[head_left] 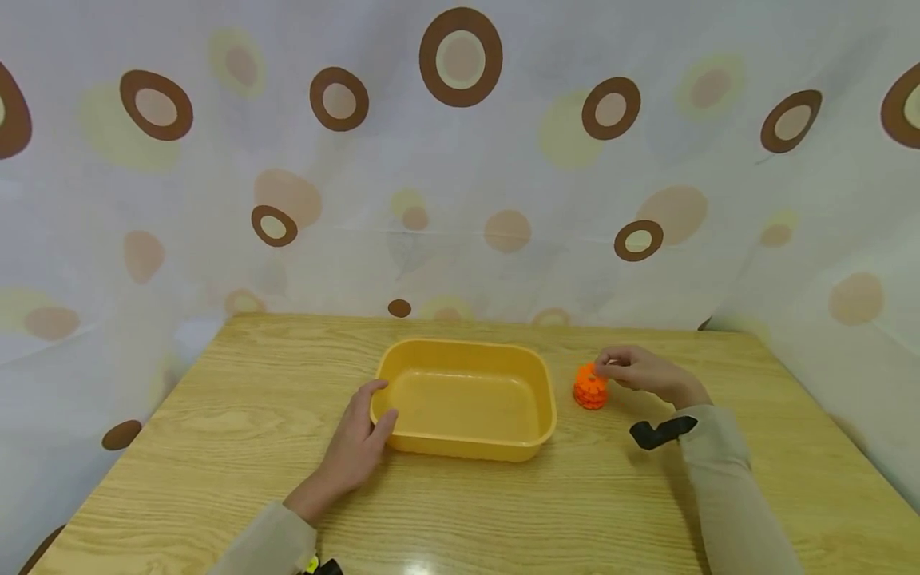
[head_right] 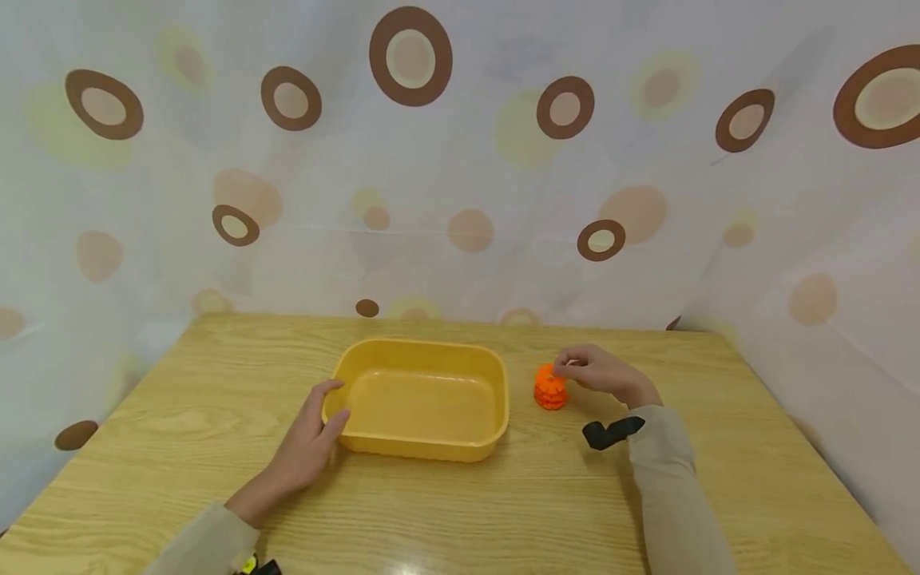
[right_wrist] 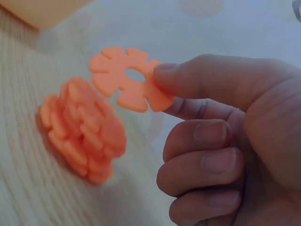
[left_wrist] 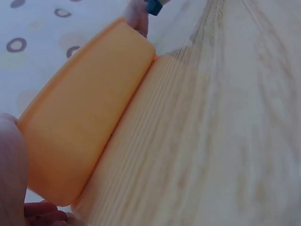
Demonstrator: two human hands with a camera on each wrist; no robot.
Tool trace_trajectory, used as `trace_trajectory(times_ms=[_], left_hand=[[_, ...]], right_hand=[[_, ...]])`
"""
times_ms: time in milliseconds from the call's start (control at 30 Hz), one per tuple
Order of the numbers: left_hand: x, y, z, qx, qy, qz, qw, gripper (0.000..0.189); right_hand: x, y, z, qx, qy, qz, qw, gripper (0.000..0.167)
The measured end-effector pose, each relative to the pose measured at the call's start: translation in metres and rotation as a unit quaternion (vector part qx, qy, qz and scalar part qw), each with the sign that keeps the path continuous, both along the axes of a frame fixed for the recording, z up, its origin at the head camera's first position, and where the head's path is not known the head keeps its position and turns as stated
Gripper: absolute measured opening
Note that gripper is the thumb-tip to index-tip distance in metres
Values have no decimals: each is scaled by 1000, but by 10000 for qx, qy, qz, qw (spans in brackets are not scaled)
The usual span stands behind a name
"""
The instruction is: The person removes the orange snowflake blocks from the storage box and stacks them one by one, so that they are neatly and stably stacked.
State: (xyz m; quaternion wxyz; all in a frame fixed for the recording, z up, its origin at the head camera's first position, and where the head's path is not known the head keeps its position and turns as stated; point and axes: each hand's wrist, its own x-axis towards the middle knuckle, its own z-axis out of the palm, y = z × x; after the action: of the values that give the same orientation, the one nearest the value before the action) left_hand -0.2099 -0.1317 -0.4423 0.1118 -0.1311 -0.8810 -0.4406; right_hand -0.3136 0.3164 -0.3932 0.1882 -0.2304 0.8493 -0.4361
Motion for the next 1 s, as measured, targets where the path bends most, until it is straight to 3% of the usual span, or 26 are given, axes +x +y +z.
trace_trajectory(times_ms=[167,467,800,1000], left_hand=[[1,-1,-2,37,-176,0,9998,43],[0,-1,-1,111,-202,-3,9997,44],[-1,-1,-1,34,-98,-34,9999,44],[-1,-1,-2,15,-92,-15,10000,44]], right_hand=[[-2,6,-9,-106,-247,126,9996,24],[-6,5,-16,59,-69,-222,9997,24],[-5,5,-19,0,122,-255,9996,17],[-6,5,-22,81,70,-356,9993,22]])
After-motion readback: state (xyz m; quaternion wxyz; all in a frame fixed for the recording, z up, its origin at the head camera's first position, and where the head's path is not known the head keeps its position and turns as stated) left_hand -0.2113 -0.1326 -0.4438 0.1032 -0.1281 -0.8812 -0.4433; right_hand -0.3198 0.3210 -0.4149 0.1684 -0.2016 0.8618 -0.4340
